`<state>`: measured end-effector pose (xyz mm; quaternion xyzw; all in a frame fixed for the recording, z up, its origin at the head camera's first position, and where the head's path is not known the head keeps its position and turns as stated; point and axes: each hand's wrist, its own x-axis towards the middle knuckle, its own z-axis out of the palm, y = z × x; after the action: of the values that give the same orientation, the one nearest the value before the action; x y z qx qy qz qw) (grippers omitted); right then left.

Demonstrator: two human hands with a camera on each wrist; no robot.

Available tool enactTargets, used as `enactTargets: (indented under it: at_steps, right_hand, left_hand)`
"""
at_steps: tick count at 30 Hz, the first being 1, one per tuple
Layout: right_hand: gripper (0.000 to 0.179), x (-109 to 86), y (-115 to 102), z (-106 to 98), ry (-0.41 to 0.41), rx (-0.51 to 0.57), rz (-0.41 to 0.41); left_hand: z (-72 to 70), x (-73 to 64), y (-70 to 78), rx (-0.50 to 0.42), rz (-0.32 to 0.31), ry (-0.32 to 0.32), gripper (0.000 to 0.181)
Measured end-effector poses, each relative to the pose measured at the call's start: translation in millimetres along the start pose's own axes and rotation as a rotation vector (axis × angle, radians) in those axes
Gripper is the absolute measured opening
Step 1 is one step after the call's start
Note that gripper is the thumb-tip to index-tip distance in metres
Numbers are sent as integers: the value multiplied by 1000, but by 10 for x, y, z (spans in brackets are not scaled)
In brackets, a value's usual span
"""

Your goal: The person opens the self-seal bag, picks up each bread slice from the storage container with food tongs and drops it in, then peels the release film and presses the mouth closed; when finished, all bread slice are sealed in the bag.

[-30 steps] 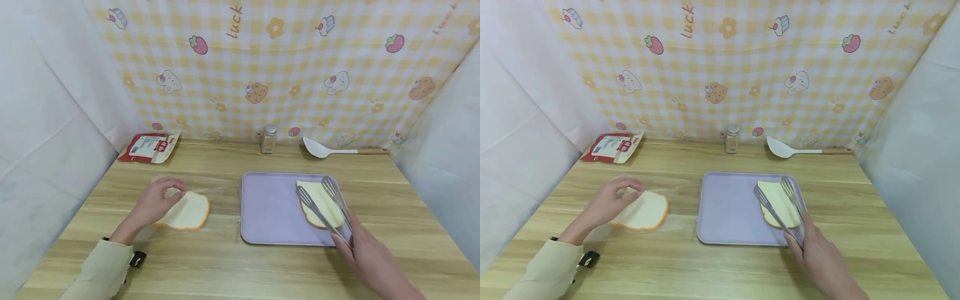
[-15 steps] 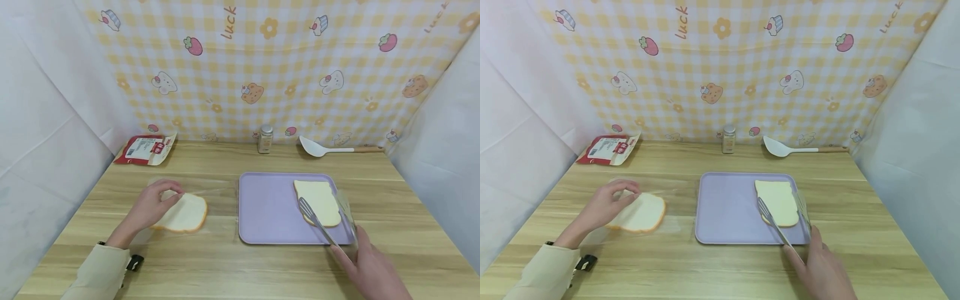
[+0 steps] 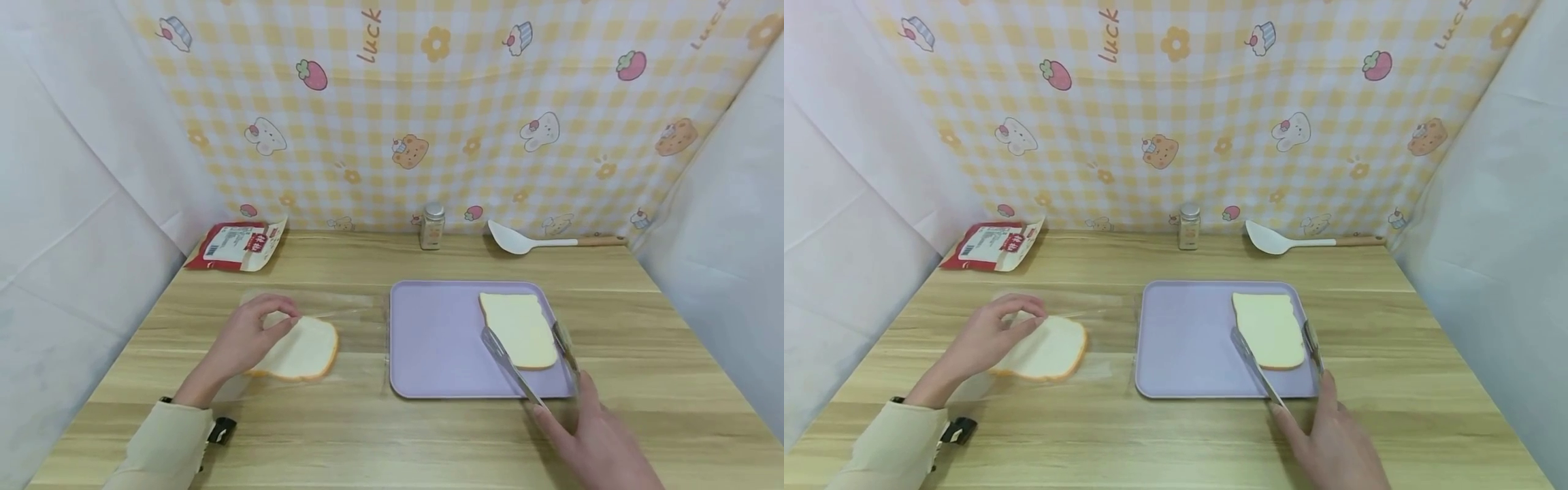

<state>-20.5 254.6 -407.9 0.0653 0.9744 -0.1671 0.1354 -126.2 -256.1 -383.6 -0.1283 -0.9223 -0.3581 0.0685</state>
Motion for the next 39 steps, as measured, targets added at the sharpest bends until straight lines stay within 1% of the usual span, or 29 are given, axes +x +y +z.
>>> enactTargets:
  at_steps: [2,4,12,17,23,28,32,39]
  right_hand:
    - [117,-2,4,-9,-16,-10,9]
    - [116,-4,-4,-15,-14,-16,8]
    - [111,21,-32,-31,15,2,-53]
    - [104,57,-5,-61,46,2,-102]
    - [95,77,48,-65,85,-24,-156]
    - [87,61,76,-19,152,-31,-199]
    - [87,54,75,5,184,-40,-216]
    - [86,50,83,33,188,-50,-243]
  left_hand:
    - [-1,1,6,1,7,0,6]
    - [-4,1,13,0,11,1,5]
    - [-1,-8,26,7,8,1,5]
    - [-6,-3,40,-5,11,1,4]
    - [7,1,46,2,21,6,4]
    - [14,-2,49,1,22,6,3]
    - [10,-5,55,0,20,6,4]
    - [10,-9,51,1,32,7,7]
